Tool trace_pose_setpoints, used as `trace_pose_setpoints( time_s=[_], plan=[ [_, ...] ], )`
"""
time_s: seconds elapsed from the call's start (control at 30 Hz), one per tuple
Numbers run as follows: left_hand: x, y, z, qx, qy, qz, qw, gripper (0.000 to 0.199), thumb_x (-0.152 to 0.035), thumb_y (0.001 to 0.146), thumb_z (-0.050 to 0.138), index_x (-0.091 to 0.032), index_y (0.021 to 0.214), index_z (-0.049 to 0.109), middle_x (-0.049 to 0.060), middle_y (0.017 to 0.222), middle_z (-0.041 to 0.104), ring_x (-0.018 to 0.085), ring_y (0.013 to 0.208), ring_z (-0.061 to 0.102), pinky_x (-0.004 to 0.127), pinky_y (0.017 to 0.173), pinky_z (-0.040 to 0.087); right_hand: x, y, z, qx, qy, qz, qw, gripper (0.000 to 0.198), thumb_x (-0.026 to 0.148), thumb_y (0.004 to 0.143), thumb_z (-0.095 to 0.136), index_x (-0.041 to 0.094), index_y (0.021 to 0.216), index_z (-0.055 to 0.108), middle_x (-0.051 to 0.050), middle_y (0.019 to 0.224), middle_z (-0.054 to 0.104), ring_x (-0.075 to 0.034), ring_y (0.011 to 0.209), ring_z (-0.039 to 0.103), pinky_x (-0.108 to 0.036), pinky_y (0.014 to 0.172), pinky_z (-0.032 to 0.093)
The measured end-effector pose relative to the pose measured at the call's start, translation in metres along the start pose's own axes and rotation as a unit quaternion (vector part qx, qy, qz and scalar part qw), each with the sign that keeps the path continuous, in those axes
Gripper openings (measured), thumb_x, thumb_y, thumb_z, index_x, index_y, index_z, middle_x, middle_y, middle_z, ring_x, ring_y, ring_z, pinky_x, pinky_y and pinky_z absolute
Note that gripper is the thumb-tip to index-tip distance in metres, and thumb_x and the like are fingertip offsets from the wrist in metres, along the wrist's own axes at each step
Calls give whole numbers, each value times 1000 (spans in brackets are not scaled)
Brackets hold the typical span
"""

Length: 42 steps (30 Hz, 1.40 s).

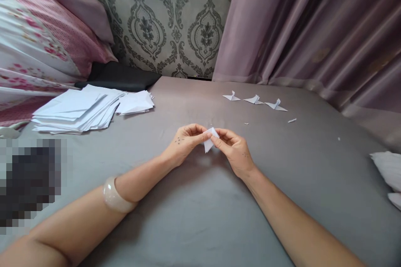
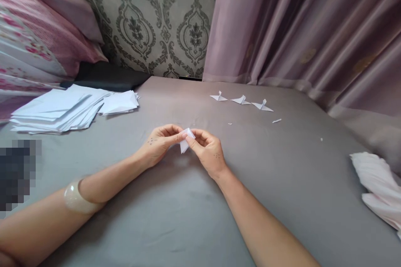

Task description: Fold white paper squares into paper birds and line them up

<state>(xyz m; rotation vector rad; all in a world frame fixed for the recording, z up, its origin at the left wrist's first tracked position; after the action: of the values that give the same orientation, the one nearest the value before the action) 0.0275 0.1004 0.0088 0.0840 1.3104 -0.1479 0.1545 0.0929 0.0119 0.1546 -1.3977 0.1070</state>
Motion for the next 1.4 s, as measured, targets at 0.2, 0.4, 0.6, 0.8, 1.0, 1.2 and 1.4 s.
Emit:
trace_pose_setpoints(
  time_s=[0.2,0.4,0.6,0.8,1.0,1.2,1.4],
  plan=[
    [2,1,2,18,-2,12,1000,30,-30,73,77,-15,95,63,2,83,67,12,78,61,27,78,46,0,2,-1,1,-19,1,1000,25,38,74,72,21,92,72,-3,92,73,-16,85,65,-32,82,49],
    [7,1,6,47,30,7,998,35,-32,71,78,-15,97,62,2,85,66,13,78,61,27,76,46,-2,4,-7,-19,-47,-5,999,26,38,74,71,20,92,68,-2,80,71,-14,74,63,-31,74,49],
    [10,0,12,94,57,-17,994,32,-31,72,77,-14,96,63,2,81,66,12,74,61,25,71,45,-12,6,-18,-84,20,24,996,42,40,63,80,21,89,53,2,75,66,-12,64,60,-28,64,46],
    [15,-2,5,35,-69,-64,995,30,-28,71,79,-18,85,54,0,77,67,11,74,63,23,72,45,-15,6,-17,-50,58,61,995,45,56,71,71,21,99,62,-4,95,65,-15,83,59,-27,69,43],
    [17,-4,5,3,-140,-87,986,31,-26,69,80,-17,80,53,-1,84,66,9,78,62,23,76,47,-2,2,-1,32,53,15,998,40,48,73,72,24,104,67,-3,98,67,-16,91,58,-30,82,43],
    [24,-7,12,29,-159,-121,979,25,-25,72,78,-17,81,57,0,90,65,10,84,61,24,80,47,12,2,-6,-27,-41,-74,996,18,38,76,71,22,85,72,-3,91,66,-16,85,58,-30,77,44],
    [26,-6,9,33,-79,-94,992,23,-26,70,79,-16,80,61,0,81,63,9,77,59,22,73,45,19,-1,-10,-44,-106,-124,986,18,38,82,65,22,83,73,-4,91,65,-17,87,59,-29,76,44]
  ],
)
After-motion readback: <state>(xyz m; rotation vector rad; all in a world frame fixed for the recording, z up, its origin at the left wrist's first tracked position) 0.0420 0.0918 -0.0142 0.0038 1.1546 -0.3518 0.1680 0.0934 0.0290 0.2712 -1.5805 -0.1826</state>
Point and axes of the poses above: each hand's wrist, its own y-axis towards the middle knuckle, its own z-axis out of the palm, x = y × z, the point moved 9 cm from there along y, towards the middle knuckle
